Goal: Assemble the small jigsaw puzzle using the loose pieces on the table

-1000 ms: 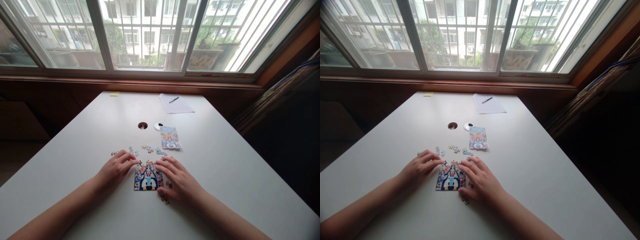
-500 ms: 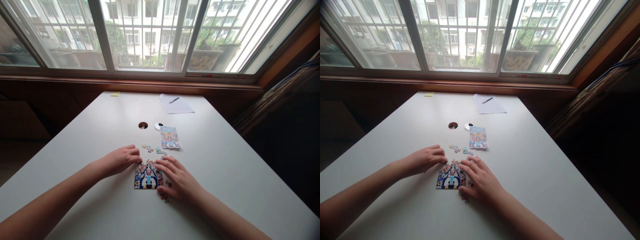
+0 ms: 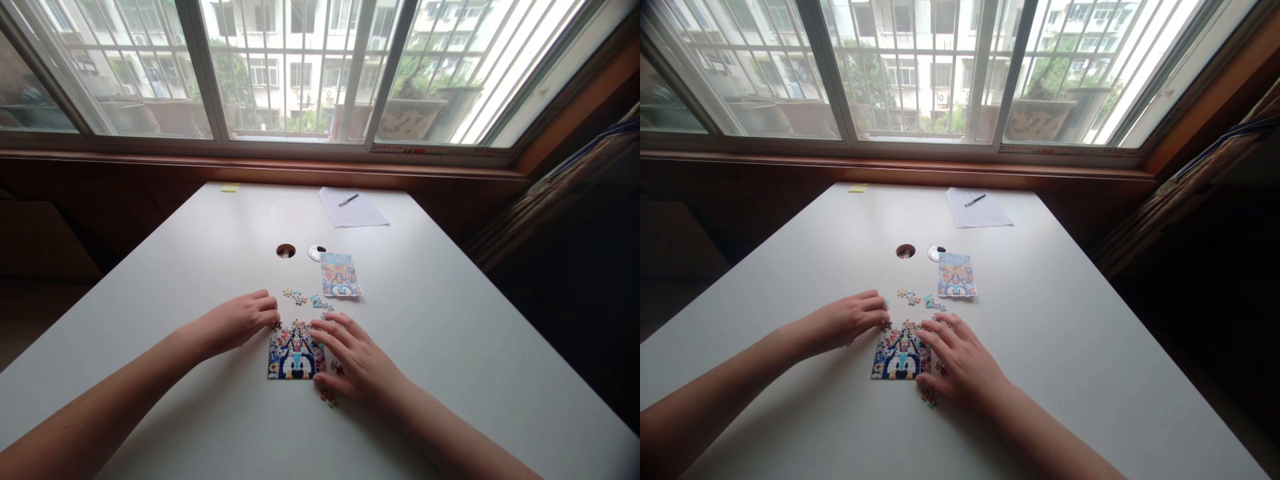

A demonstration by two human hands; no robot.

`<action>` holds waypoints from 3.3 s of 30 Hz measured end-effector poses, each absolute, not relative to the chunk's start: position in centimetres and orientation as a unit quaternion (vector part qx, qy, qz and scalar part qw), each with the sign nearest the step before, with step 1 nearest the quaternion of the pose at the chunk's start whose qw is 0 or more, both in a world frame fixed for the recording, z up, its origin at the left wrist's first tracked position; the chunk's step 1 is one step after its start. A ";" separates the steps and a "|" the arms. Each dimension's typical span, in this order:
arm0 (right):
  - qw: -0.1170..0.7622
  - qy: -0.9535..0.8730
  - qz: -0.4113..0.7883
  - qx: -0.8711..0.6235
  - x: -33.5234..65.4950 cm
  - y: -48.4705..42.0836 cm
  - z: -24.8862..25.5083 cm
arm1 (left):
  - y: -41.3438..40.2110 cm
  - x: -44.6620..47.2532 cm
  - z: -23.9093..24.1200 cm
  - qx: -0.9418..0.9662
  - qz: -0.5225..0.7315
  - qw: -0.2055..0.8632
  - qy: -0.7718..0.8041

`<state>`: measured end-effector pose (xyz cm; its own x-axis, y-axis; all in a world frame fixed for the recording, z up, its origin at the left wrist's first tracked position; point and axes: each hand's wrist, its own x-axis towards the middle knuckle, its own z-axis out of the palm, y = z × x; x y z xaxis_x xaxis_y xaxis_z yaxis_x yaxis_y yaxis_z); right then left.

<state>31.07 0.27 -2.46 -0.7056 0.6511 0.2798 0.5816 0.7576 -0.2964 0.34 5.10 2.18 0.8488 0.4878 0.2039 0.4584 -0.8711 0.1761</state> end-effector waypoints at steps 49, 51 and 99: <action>0.175 -0.916 0.110 -0.344 31.0 0.2 -2.5 | 4.4 0.8 0.4 0.914 0.092 0.061 0.391; 0.177 -0.915 0.110 -0.344 31.0 0.2 -2.4 | 4.3 0.9 0.5 0.914 0.089 0.058 0.391; 0.471 -0.627 0.336 -0.522 32.8 2.3 -1.8 | 5.0 -7.2 -1.1 0.726 0.361 0.099 0.577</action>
<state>32.83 2.34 -1.78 -0.0125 0.9710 0.2388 0.3377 0.2289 -0.9130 -7.24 4.96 -1.07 0.0732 0.9092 0.4098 0.7666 -0.3141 0.5601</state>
